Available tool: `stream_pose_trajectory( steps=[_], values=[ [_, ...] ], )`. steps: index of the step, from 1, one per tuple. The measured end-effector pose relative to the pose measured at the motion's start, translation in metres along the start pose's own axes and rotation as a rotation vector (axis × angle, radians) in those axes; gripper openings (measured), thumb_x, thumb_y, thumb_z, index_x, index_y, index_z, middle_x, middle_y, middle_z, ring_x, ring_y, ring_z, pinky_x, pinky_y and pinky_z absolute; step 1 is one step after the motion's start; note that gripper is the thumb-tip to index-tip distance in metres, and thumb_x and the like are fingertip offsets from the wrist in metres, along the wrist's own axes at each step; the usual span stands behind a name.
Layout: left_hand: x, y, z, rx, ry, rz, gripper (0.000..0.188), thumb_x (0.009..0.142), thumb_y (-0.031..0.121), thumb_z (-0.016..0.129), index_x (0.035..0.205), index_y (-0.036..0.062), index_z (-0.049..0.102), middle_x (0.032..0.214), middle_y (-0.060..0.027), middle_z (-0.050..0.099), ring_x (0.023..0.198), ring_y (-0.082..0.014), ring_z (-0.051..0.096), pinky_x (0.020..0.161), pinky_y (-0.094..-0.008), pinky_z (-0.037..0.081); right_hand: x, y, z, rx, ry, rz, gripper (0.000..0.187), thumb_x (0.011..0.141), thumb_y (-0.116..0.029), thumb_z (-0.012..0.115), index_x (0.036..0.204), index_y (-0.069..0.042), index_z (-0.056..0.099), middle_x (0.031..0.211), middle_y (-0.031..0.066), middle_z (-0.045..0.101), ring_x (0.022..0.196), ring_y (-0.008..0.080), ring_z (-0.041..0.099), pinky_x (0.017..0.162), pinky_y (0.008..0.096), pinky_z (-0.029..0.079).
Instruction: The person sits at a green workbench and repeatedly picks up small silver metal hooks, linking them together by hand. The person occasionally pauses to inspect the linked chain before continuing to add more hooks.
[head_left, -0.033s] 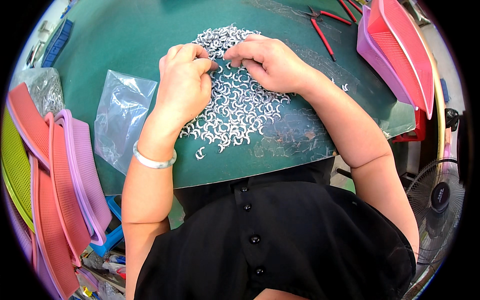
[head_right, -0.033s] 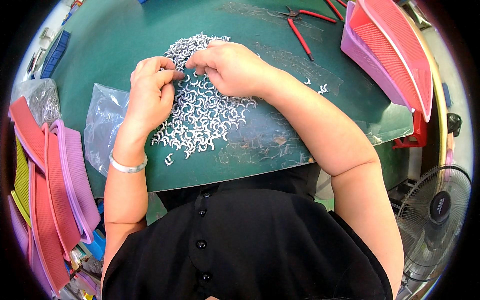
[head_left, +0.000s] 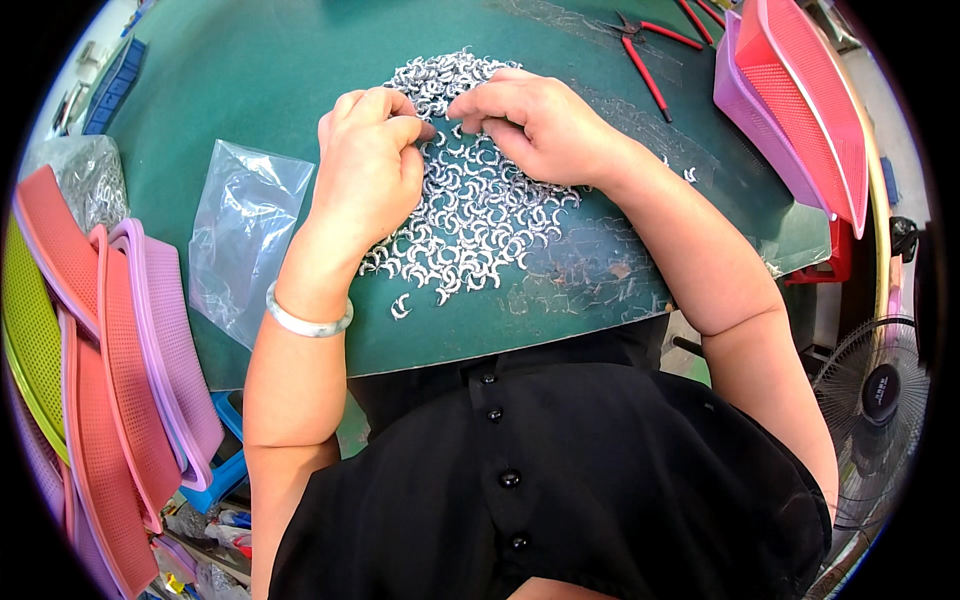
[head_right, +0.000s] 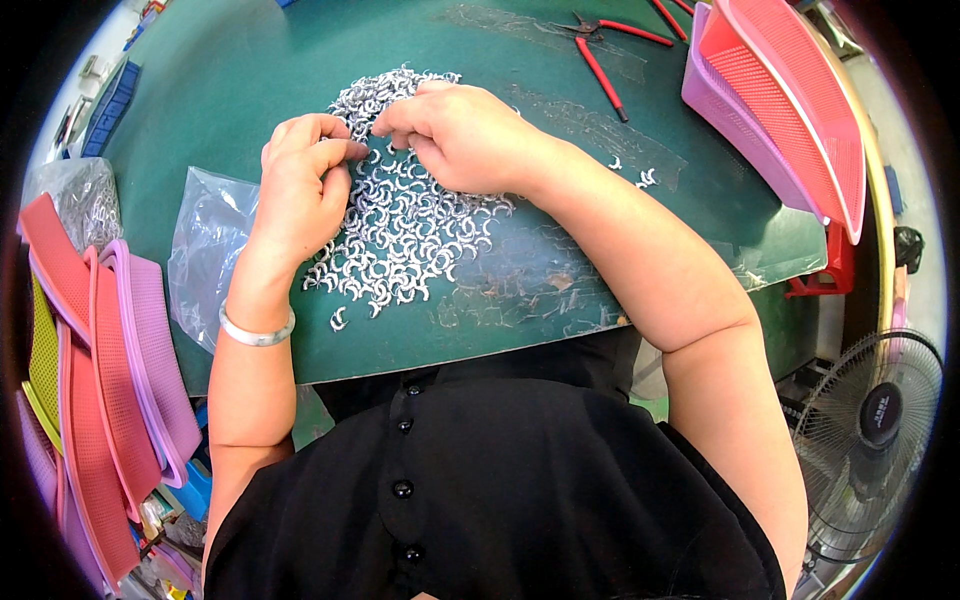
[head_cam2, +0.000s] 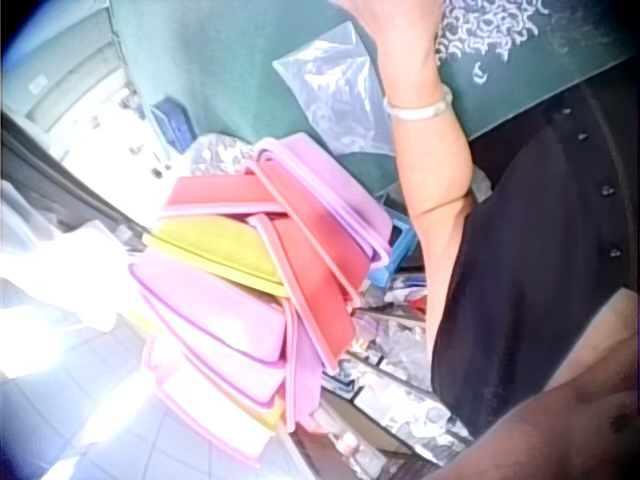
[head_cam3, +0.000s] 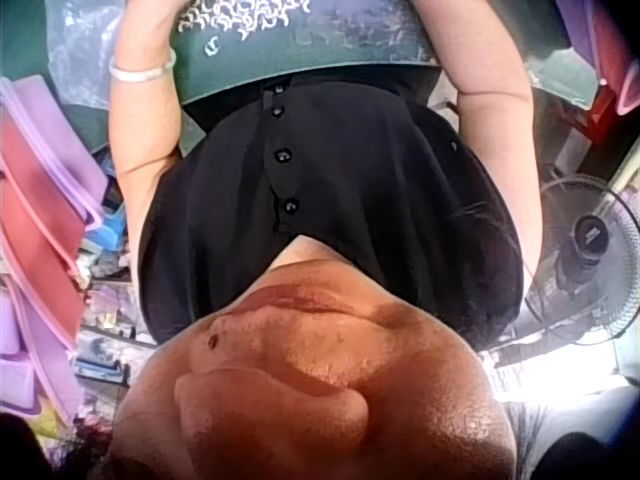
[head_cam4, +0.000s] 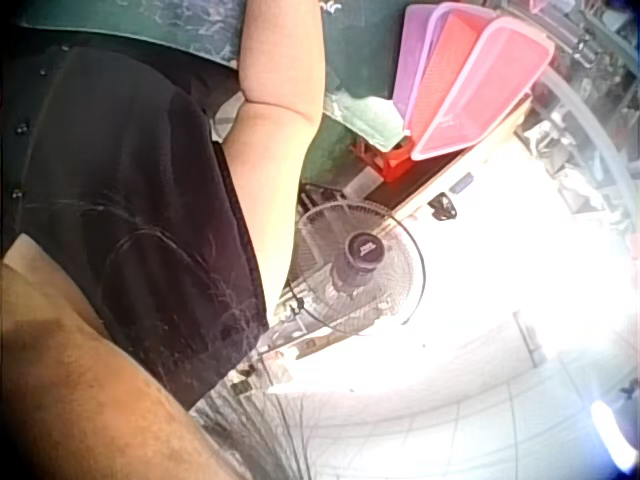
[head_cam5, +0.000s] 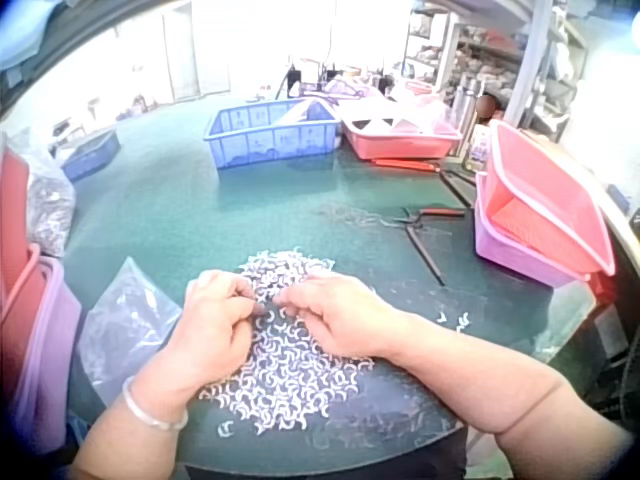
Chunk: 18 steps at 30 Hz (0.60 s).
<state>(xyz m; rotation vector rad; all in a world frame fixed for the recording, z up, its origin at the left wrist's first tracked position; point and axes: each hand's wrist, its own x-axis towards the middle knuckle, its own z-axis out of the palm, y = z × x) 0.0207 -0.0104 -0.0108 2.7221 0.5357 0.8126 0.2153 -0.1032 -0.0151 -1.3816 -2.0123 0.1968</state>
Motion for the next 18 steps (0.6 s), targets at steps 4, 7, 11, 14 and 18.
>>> stream_pose_trajectory(
  steps=[4,7,11,14,18],
  values=[
    [0.0008,0.0003,0.003,-0.045,0.025,-0.043,0.01,0.071,0.004,0.067,0.08,0.0073,0.071,0.091,-0.0045,0.06,0.096,-0.0258,0.054,0.087,-0.039,0.04,0.0014,-0.0004,0.0002,-0.014,0.003,0.011,0.029,0.077,0.003,0.058,0.105,-0.004,0.063,0.087,0.0071,0.068,0.086,0.0241,0.061,0.078,0.0351,0.05],
    [0.0024,-0.0019,0.0051,-0.061,0.01,-0.04,0.01,0.07,0.007,0.071,0.08,0.0073,0.071,0.09,-0.0039,0.06,0.096,-0.0257,0.053,0.087,-0.0385,0.039,0.0016,-0.0021,-0.0005,-0.02,0.0,0.031,0.028,0.077,0.002,0.058,0.104,-0.004,0.064,0.087,0.0072,0.068,0.086,0.024,0.061,0.077,0.0349,0.051],
    [0.0063,-0.0014,0.0062,-0.034,-0.003,-0.011,0.011,0.068,0.008,0.074,0.079,0.0072,0.071,0.089,-0.0032,0.06,0.096,-0.0253,0.053,0.086,-0.038,0.039,0.0017,-0.0017,0.0007,-0.035,0.015,0.027,0.025,0.078,0.001,0.059,0.102,-0.003,0.065,0.087,0.0078,0.068,0.085,0.024,0.061,0.076,0.0345,0.051],
    [0.0059,-0.0011,0.0067,-0.025,-0.007,0.019,0.01,0.067,0.008,0.074,0.076,0.0067,0.071,0.088,-0.0027,0.06,0.095,-0.0247,0.054,0.085,-0.0381,0.039,0.0011,-0.0028,-0.0004,-0.009,0.023,0.029,0.022,0.079,0.0,0.059,0.101,-0.003,0.065,0.089,0.0084,0.067,0.085,0.0243,0.061,0.075,0.0346,0.051],
    [0.0078,0.0002,0.007,-0.012,-0.009,0.02,0.01,0.067,0.008,0.074,0.076,0.0055,0.071,0.089,-0.0031,0.06,0.094,-0.0248,0.054,0.085,-0.0377,0.04,0.0006,-0.0013,0.0004,-0.019,0.033,0.03,0.02,0.081,-0.002,0.06,0.1,-0.003,0.065,0.09,0.0089,0.067,0.084,0.0255,0.061,0.075,0.0355,0.05]
  ],
)
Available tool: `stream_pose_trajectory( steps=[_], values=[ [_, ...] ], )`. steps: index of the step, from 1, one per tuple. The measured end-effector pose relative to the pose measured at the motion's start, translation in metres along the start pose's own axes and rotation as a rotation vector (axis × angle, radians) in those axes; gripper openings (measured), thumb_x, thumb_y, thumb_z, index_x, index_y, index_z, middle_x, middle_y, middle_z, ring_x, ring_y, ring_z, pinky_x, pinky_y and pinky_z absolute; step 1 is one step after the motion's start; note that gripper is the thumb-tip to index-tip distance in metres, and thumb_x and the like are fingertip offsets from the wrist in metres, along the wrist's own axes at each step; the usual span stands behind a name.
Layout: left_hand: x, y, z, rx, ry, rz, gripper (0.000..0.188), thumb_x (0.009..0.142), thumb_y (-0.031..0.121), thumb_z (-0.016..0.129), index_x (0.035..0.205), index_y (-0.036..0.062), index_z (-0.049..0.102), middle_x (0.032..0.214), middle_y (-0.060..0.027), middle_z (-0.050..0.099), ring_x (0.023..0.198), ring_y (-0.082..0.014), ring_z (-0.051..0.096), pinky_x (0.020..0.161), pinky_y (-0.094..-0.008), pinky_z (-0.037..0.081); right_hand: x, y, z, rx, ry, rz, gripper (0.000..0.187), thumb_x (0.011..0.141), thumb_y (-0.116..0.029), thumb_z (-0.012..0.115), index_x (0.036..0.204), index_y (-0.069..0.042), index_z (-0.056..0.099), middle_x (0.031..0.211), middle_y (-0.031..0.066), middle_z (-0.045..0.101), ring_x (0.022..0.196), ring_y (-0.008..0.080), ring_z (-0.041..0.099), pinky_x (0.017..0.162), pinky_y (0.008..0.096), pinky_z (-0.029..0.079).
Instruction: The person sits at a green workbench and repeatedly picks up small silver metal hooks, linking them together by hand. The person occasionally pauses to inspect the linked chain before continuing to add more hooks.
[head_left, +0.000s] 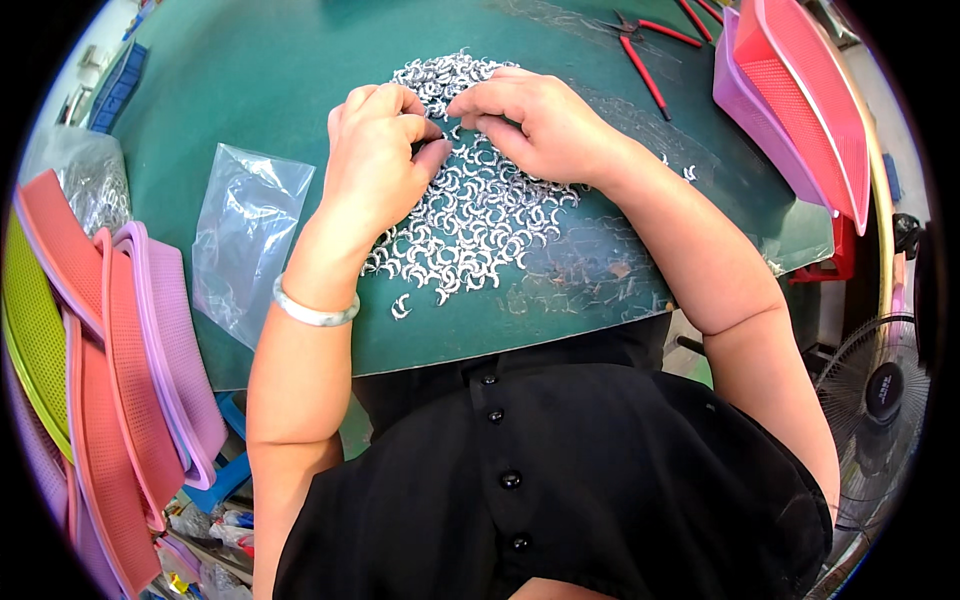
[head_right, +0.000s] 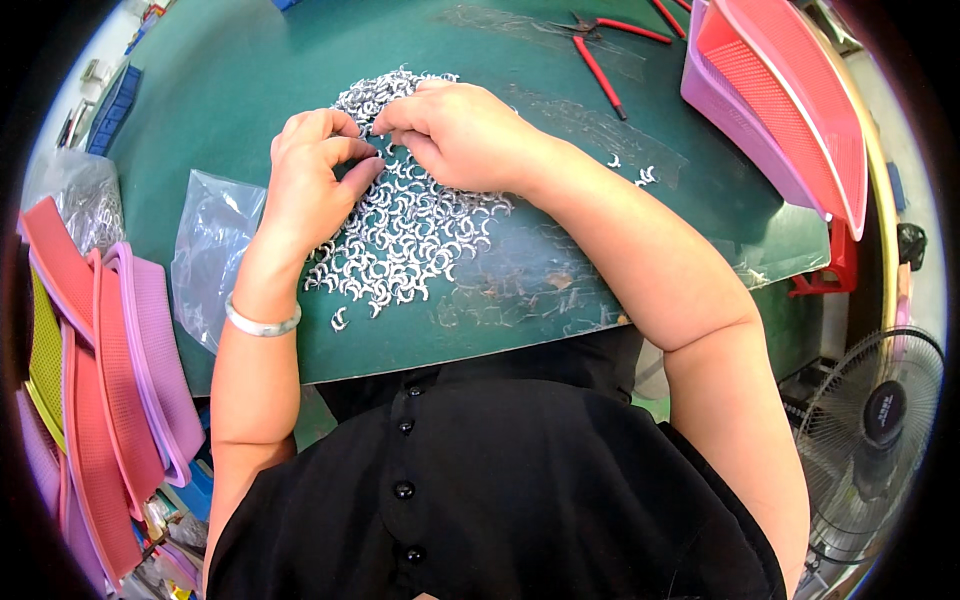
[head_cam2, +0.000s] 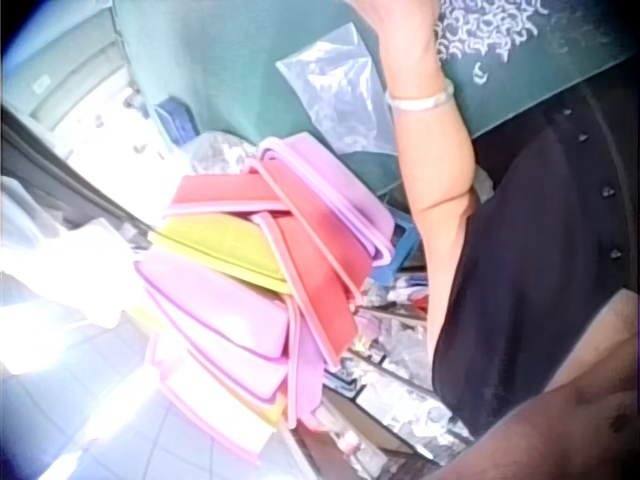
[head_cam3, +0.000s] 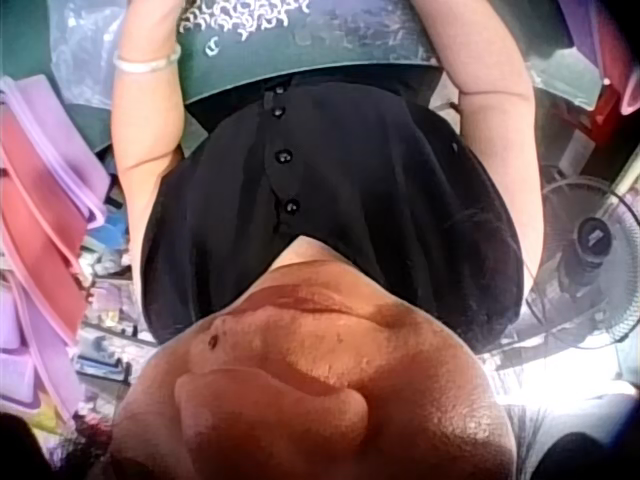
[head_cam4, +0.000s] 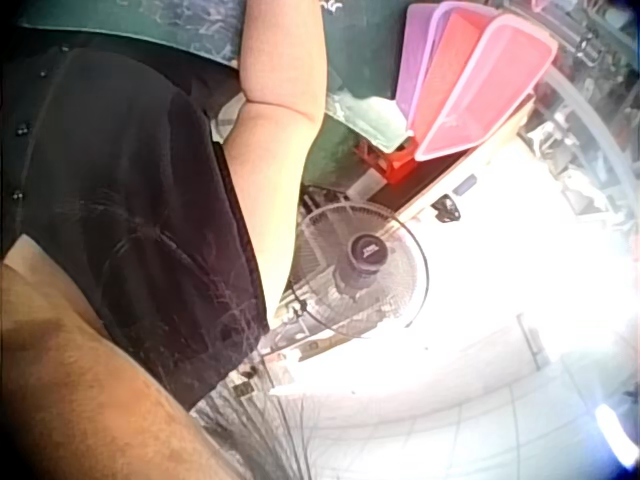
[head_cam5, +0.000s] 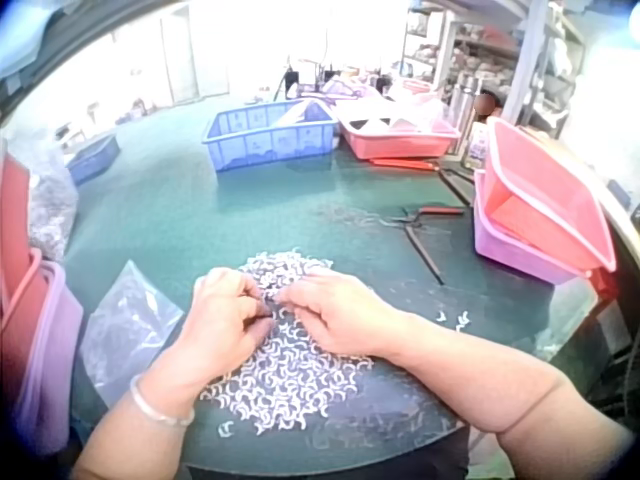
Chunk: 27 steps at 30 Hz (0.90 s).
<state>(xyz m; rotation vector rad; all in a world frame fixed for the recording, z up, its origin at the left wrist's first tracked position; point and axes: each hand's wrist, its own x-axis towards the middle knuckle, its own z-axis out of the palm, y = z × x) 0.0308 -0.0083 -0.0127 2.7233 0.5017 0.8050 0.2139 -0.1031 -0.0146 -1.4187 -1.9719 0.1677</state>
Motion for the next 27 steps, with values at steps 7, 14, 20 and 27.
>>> stream_pose_trajectory(
  steps=[7,14,20,27],
  values=[
    [0.001,0.001,0.002,0.031,-0.005,-0.007,0.009,0.071,0.005,0.071,0.079,0.0032,0.069,0.09,-0.0052,0.062,0.092,-0.0261,0.055,0.084,-0.0373,0.042,0.0,0.001,0.001,0.0,0.002,-0.009,0.019,0.081,-0.003,0.06,0.1,-0.003,0.065,0.091,0.0095,0.067,0.084,0.0273,0.06,0.076,0.0364,0.05],
    [0.0,-0.002,0.004,-0.217,0.121,-0.01,0.007,0.077,0.002,0.066,0.084,0.0022,0.065,0.094,-0.0067,0.062,0.094,-0.0244,0.055,0.084,-0.0341,0.044,-0.001,-0.004,-0.001,0.244,0.05,0.15,0.026,0.084,0.0,0.06,0.11,-0.002,0.062,0.092,0.009,0.068,0.089,0.0177,0.063,0.08,0.0296,0.05],
    [0.001,0.005,-0.001,-0.24,0.202,0.053,0.008,0.079,0.003,0.066,0.086,0.0032,0.064,0.095,-0.0074,0.061,0.095,-0.0251,0.055,0.084,-0.0338,0.043,0.001,-0.011,0.0,0.65,0.087,0.256,0.031,0.081,0.001,0.063,0.112,-0.001,0.06,0.09,0.0064,0.068,0.084,0.011,0.063,0.073,0.0251,0.051],
    [0.007,0.016,-0.008,-0.111,0.352,0.227,0.011,0.072,0.001,0.069,0.08,0.003,0.062,0.089,-0.0061,0.059,0.09,-0.0269,0.055,0.08,-0.0365,0.044,0.002,-0.018,-0.006,0.66,0.094,0.211,0.037,0.082,0.003,0.064,0.118,0.0,0.057,0.091,0.0039,0.065,0.084,0.0088,0.058,0.078,0.0253,0.048]
  ],
)
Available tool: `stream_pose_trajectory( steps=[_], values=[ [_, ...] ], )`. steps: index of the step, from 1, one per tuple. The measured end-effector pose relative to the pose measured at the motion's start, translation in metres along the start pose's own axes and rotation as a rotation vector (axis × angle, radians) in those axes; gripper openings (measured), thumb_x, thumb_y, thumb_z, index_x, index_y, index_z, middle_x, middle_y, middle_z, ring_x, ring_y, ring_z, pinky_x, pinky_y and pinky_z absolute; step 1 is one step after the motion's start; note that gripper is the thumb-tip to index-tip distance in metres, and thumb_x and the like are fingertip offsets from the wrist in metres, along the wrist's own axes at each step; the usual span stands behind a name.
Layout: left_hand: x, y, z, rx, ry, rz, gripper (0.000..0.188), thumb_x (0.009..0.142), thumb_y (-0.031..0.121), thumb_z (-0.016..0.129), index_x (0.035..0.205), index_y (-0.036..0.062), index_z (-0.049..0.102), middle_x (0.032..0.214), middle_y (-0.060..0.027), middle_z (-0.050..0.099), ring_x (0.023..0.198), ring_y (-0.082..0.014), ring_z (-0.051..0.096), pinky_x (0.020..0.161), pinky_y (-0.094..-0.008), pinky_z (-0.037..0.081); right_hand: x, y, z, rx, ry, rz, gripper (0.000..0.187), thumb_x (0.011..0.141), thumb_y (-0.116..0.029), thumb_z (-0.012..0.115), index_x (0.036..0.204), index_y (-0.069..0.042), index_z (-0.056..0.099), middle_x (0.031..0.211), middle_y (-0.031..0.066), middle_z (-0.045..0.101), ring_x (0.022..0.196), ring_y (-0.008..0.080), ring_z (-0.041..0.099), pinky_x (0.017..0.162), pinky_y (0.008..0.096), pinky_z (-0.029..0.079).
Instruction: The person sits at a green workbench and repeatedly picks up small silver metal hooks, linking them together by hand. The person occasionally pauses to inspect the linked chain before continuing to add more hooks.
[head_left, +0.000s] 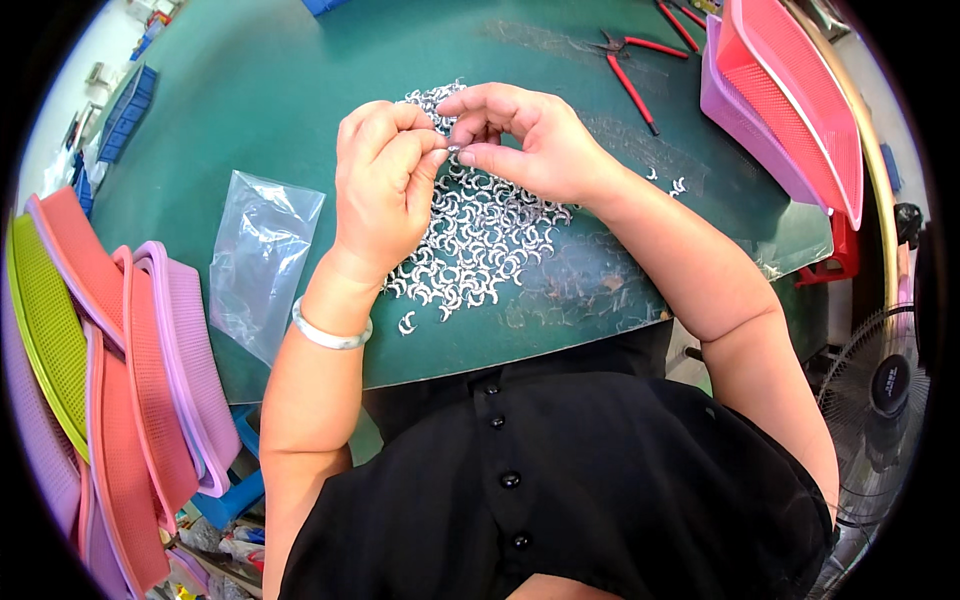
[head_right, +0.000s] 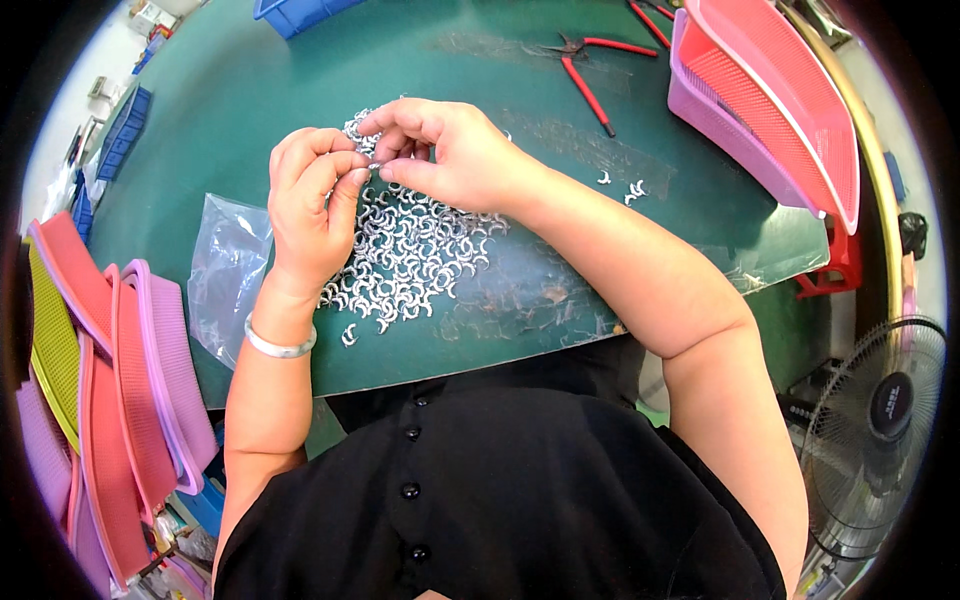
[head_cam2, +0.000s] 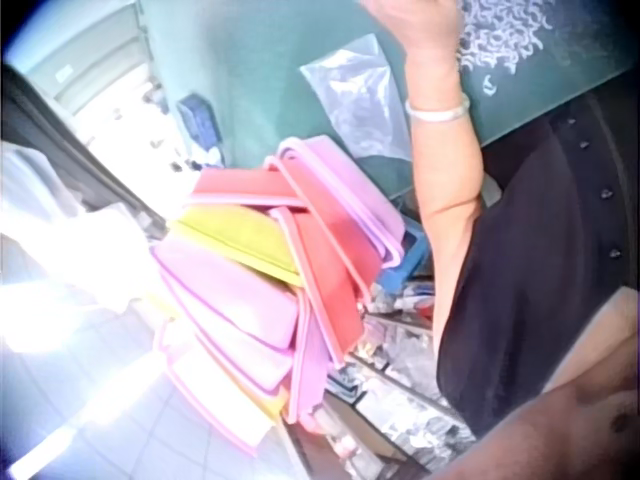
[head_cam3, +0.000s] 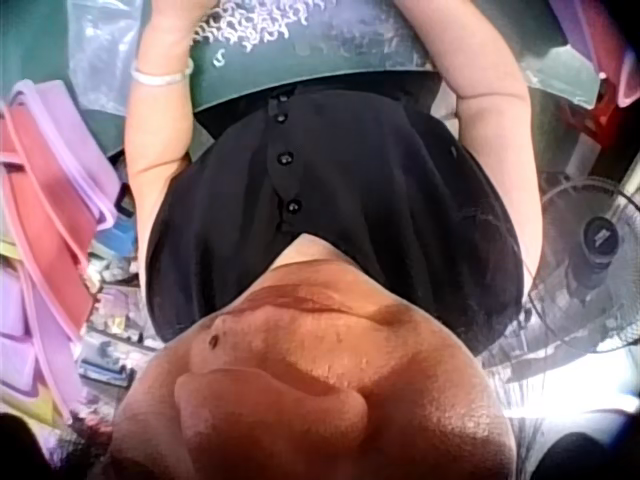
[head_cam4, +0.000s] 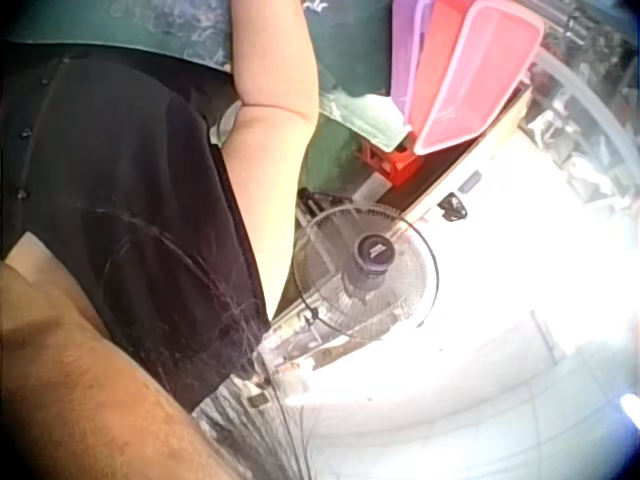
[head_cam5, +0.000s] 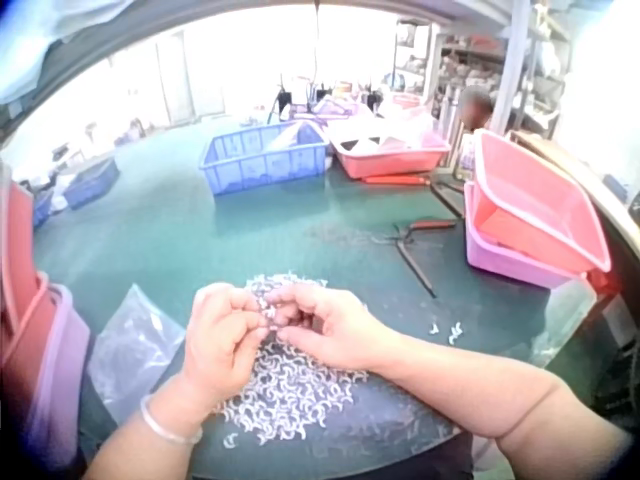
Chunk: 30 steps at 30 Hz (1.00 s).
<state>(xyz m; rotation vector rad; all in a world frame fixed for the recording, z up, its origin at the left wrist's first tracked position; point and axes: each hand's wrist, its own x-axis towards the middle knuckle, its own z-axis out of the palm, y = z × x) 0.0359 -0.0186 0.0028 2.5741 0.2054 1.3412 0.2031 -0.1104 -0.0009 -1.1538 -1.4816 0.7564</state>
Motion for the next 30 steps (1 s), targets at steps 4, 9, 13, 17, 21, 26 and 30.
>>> stream_pose_trajectory(
  steps=[4,9,13,17,21,26,30],
  values=[
    [0.0021,0.0024,-0.0015,0.047,0.034,0.076,0.012,0.071,0.003,0.069,0.081,0.0036,0.063,0.089,-0.0062,0.059,0.089,-0.0276,0.056,0.08,-0.0365,0.044,-0.0005,0.0036,0.0002,0.107,-0.011,-0.027,0.039,0.083,0.004,0.063,0.121,0.001,0.055,0.094,0.0049,0.064,0.086,0.0096,0.059,0.08,0.0254,0.049],
    [0.0019,0.0044,-0.0008,0.038,0.052,0.06,0.012,0.071,0.003,0.07,0.081,0.0036,0.064,0.087,-0.0063,0.059,0.089,-0.0277,0.056,0.079,-0.0363,0.044,-0.0008,0.0004,-0.0015,0.121,-0.006,-0.014,0.039,0.083,0.004,0.063,0.122,0.002,0.054,0.094,0.0052,0.064,0.089,0.0099,0.059,0.082,0.0251,0.049],
    [0.0007,0.0043,0.001,-0.005,0.071,0.032,0.013,0.07,0.002,0.071,0.081,0.0035,0.065,0.087,-0.0062,0.06,0.089,-0.0274,0.056,0.078,-0.0362,0.045,-0.002,-0.0025,-0.0022,0.047,0.016,-0.006,0.04,0.083,0.004,0.064,0.121,0.002,0.055,0.094,0.005,0.064,0.089,0.0097,0.059,0.082,0.0251,0.049],
    [-0.0004,0.0054,0.0021,-0.024,0.068,0.006,0.014,0.069,0.001,0.071,0.081,0.0034,0.065,0.087,-0.0061,0.06,0.088,-0.0269,0.056,0.078,-0.0359,0.045,-0.0034,-0.0021,-0.003,0.026,0.017,-0.027,0.04,0.083,0.004,0.065,0.121,0.001,0.055,0.094,0.0048,0.064,0.089,0.0096,0.059,0.082,0.0253,0.049],
    [-0.0011,0.0029,0.0004,-0.04,0.066,-0.013,0.015,0.069,0.0,0.072,0.082,0.0037,0.065,0.087,-0.006,0.06,0.088,-0.0268,0.056,0.078,-0.0357,0.045,-0.0023,-0.0029,-0.0007,0.004,0.026,-0.046,0.04,0.082,0.004,0.065,0.121,0.001,0.055,0.093,0.0042,0.064,0.088,0.0095,0.059,0.082,0.0255,0.049],
    [-0.0015,0.0034,-0.0007,-0.042,0.05,-0.022,0.015,0.069,0.0,0.071,0.082,0.0039,0.066,0.087,-0.0057,0.059,0.087,-0.0266,0.056,0.078,-0.0355,0.044,-0.0017,-0.0028,-0.0001,-0.003,0.043,-0.08,0.039,0.08,0.003,0.067,0.118,-0.001,0.058,0.089,0.0032,0.065,0.084,0.009,0.059,0.079,0.0256,0.048],
    [-0.002,0.0035,-0.0002,-0.074,0.044,-0.044,0.015,0.069,-0.001,0.071,0.082,0.0037,0.066,0.087,-0.0058,0.06,0.087,-0.0264,0.056,0.077,-0.0354,0.045,-0.0014,-0.0009,0.0023,0.017,0.075,-0.131,0.037,0.077,0.001,0.069,0.113,-0.004,0.061,0.081,0.0012,0.065,0.075,0.0086,0.058,0.072,0.0252,0.048]
  ],
)
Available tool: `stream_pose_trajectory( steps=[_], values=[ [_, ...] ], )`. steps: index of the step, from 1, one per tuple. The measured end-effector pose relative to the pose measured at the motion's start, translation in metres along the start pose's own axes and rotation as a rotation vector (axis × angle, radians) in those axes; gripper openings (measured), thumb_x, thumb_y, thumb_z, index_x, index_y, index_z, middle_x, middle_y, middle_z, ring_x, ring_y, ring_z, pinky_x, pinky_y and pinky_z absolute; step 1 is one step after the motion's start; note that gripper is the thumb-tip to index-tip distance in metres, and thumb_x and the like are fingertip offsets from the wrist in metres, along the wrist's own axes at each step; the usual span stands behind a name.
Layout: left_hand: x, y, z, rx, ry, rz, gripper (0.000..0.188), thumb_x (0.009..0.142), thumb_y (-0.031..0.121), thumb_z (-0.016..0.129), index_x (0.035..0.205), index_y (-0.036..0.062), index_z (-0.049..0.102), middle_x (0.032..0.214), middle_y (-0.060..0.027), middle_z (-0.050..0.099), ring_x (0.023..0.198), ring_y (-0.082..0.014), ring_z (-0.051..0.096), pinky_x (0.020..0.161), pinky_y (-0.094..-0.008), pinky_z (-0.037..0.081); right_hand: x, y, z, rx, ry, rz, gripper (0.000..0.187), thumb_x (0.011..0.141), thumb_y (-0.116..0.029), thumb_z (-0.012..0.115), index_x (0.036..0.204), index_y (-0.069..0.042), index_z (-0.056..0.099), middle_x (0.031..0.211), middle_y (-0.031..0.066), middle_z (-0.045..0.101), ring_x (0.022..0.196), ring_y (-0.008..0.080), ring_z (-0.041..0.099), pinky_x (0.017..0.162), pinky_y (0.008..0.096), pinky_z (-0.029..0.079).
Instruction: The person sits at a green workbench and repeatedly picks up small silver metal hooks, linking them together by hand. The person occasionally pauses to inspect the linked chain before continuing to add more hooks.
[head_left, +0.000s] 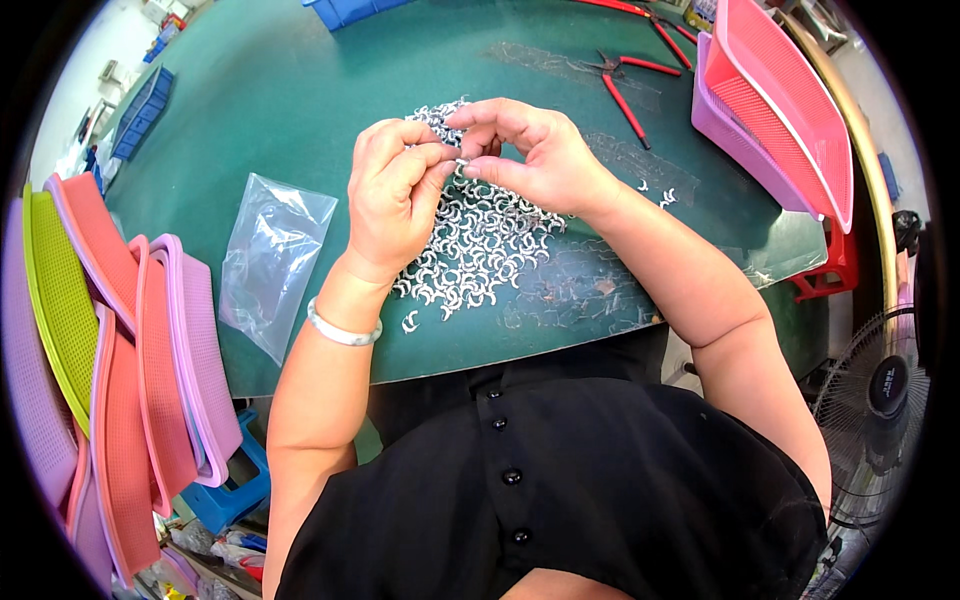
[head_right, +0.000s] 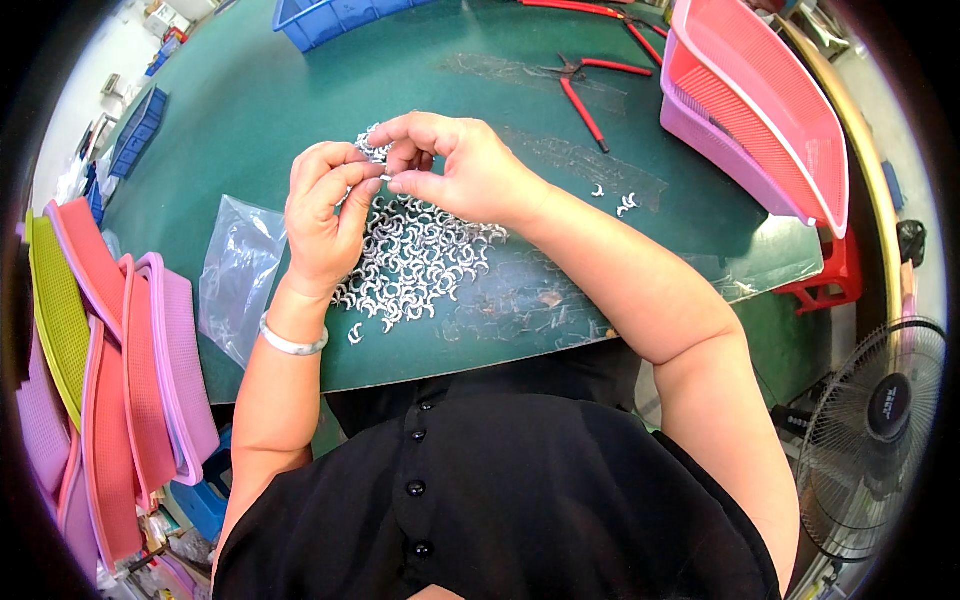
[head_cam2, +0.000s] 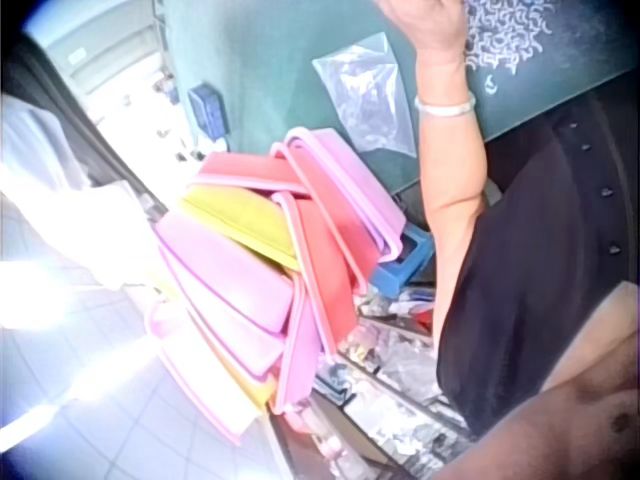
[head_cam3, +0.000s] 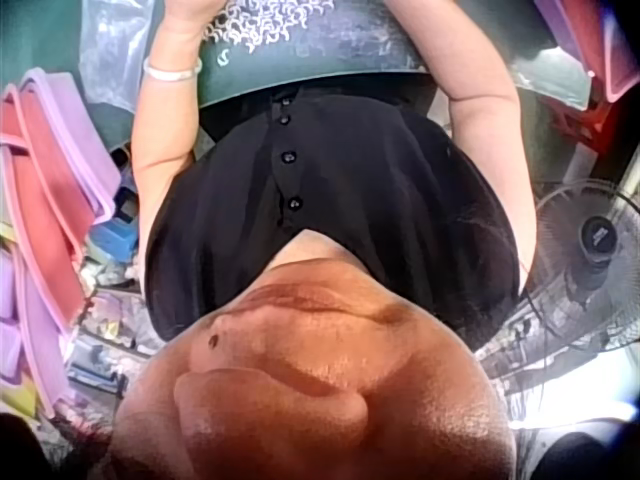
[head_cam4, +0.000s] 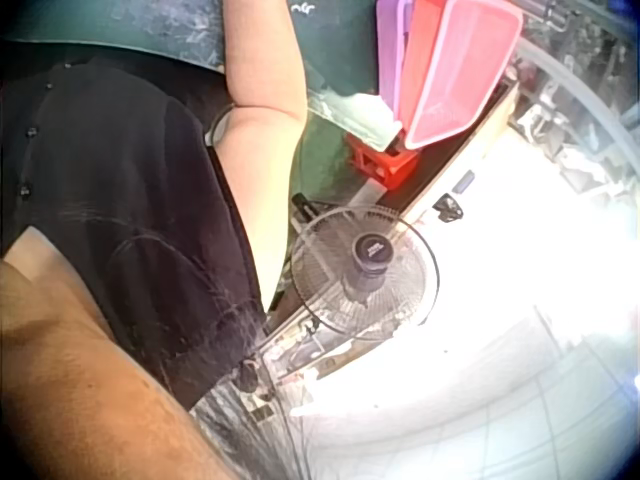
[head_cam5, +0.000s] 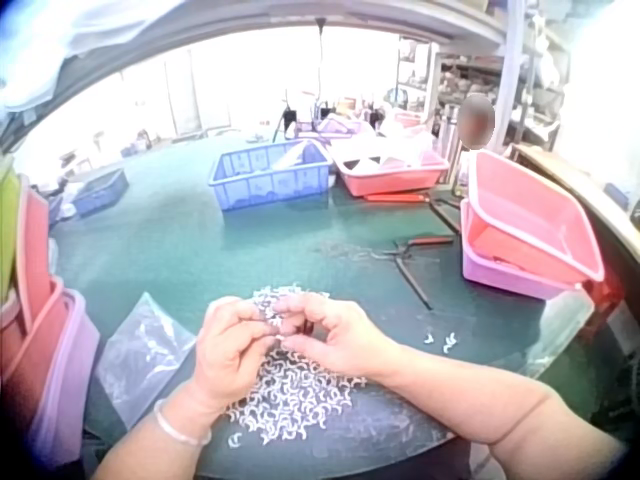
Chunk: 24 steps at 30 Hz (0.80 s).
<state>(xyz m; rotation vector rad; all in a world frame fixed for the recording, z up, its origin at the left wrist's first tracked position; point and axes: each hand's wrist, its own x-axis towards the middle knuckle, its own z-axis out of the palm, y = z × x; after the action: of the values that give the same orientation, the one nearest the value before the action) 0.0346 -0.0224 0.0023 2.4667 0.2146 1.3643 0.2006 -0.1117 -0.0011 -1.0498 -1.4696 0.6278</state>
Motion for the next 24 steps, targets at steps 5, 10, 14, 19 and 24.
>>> stream_pose_trajectory(
  steps=[5,10,14,19,24],
  values=[
    [-0.003,-0.001,-0.001,-0.042,-0.01,-0.057,0.013,0.071,0.0,0.071,0.083,0.003,0.066,0.088,-0.0064,0.061,0.088,-0.0263,0.056,0.077,-0.0348,0.045,0.0,-0.004,0.003,0.063,-0.024,0.01,0.038,0.077,0.002,0.069,0.113,-0.005,0.061,0.078,-0.0004,0.062,0.075,0.0081,0.057,0.071,0.0248,0.048],
    [-0.007,-0.002,-0.002,-0.089,-0.05,-0.112,0.012,0.078,0.001,0.068,0.09,0.0029,0.068,0.095,-0.0073,0.062,0.093,-0.0221,0.057,0.081,-0.0314,0.045,-0.001,-0.004,0.004,0.053,-0.018,0.017,0.038,0.077,0.002,0.068,0.113,-0.006,0.061,0.078,-0.0009,0.062,0.074,0.0079,0.057,0.07,0.0248,0.048],
    [-0.008,-0.004,-0.002,-0.131,-0.059,-0.133,0.012,0.079,0.002,0.067,0.091,0.0026,0.068,0.095,-0.0072,0.062,0.094,-0.0213,0.057,0.081,-0.0311,0.045,0.0,-0.004,0.005,0.001,-0.015,-0.013,0.037,0.077,0.002,0.068,0.113,-0.005,0.061,0.078,-0.0008,0.062,0.074,0.008,0.057,0.07,0.0251,0.048],
    [-0.008,-0.006,-0.006,-0.118,-0.107,-0.172,0.012,0.08,0.002,0.067,0.092,0.0035,0.069,0.095,-0.0071,0.063,0.094,-0.0206,0.057,0.082,-0.0304,0.045,-0.002,-0.016,-0.013,-0.073,-0.086,0.06,0.038,0.08,0.003,0.067,0.117,-0.002,0.059,0.086,0.0016,0.062,0.082,0.0087,0.057,0.077,0.0256,0.048],
    [-0.014,-0.022,-0.017,-0.025,-0.09,-0.238,0.013,0.081,0.005,0.067,0.093,0.0043,0.071,0.094,-0.0066,0.063,0.094,-0.0208,0.057,0.084,-0.0308,0.045,-0.031,-0.033,-0.073,-0.472,-0.088,0.235,0.02,0.08,-0.001,0.067,0.1,-0.001,0.065,0.085,0.0017,0.062,0.078,0.0088,0.056,0.074,0.0247,0.047]
  ],
)
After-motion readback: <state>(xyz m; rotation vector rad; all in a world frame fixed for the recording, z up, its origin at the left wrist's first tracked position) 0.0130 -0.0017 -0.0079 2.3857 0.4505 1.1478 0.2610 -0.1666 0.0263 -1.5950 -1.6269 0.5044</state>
